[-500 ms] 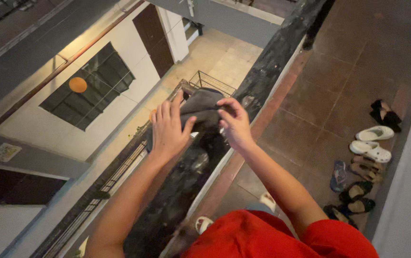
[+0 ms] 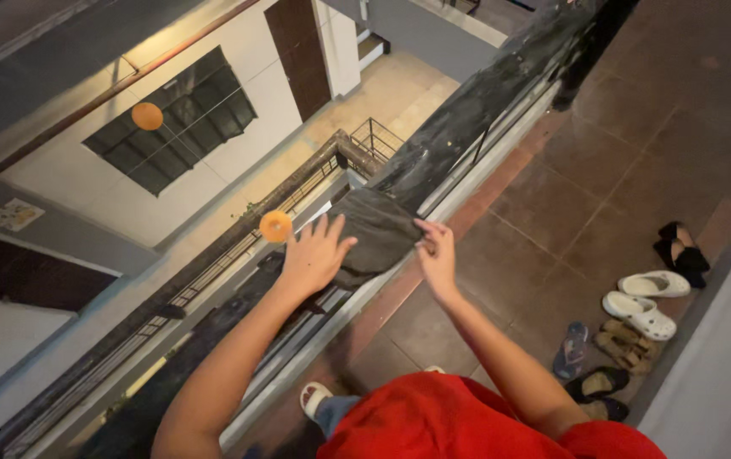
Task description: The person wipes down the balcony railing with a cloth while walking along it.
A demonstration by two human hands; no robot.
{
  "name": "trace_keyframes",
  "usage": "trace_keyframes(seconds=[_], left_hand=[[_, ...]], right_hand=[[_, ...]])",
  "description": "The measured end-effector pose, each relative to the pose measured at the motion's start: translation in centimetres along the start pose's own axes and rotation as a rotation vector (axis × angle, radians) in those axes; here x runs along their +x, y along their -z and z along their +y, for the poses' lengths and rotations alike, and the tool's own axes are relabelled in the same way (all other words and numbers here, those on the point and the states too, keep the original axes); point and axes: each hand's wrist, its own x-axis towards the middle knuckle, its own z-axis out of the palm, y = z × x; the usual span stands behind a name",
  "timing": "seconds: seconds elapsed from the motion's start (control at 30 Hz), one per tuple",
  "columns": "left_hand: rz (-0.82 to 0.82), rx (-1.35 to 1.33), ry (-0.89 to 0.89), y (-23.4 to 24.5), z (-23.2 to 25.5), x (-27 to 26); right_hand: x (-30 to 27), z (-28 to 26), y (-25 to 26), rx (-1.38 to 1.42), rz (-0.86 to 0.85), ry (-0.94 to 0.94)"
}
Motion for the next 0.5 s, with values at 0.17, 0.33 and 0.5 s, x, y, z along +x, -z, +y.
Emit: trace_keyframes(seconds=[0.17, 0.33, 0.5], left_hand=[[0.054, 0.097, 0.099, 0.5, 3.9, 2.0], [0.048, 0.292, 0.038, -0.6, 5.7, 4.7], [-0.046, -0.091, 0.029, -1.6, 8.2, 12.9]], right_hand=[[1.1, -5.6, -1.7, 0.352, -0.173, 0.341], [5.8, -6.5, -2.5, -0.165, -0.409, 0.604], [11.7, -1.7, -0.9, -0.219, -0.304, 0.538]])
